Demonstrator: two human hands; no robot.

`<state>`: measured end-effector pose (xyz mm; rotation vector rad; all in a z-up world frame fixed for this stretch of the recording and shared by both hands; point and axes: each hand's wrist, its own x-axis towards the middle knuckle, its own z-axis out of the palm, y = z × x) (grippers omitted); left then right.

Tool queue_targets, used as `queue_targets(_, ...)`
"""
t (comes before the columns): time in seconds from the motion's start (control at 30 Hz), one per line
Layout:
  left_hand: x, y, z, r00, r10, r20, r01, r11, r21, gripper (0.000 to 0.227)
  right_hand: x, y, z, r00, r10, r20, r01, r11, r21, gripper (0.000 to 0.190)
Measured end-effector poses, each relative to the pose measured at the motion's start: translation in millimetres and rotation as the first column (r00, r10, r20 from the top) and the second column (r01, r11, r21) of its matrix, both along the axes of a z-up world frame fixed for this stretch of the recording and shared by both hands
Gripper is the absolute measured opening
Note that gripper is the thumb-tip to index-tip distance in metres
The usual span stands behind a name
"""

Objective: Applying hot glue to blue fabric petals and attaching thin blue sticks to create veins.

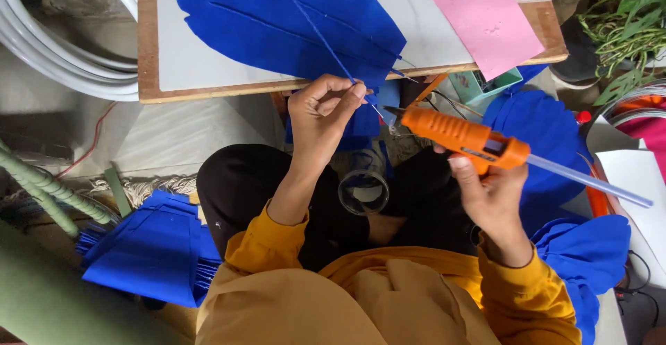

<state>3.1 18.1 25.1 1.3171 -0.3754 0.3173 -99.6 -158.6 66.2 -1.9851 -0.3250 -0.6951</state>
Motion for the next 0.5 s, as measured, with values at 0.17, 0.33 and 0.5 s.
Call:
queue_targets(0.17, -8, -2, 8, 1.000, 0.005, 0.025, -0.006, 1.000, 0.014, 0.013, 2, 3, -11, 0.997, -0.051, 0.054, 0.055, 0.994, -0.090, 0.011)
queue_targets(0.33, -12, 0, 15, 0.998, -0.031, 0.049, 0.030, 0.999, 0.027, 0.011, 1, 3, -9, 0.995, -0.057, 0.084, 0.069, 0.986, -0.152, 0.014)
queue_targets(0.5, -13, 0, 16, 0.997, -0.035, 0.063, 0.033, 0.999, 0.039, 0.011, -1, 3, -11, 0.994, -0.072, 0.085, 0.086, 0.982, -0.170, 0.015)
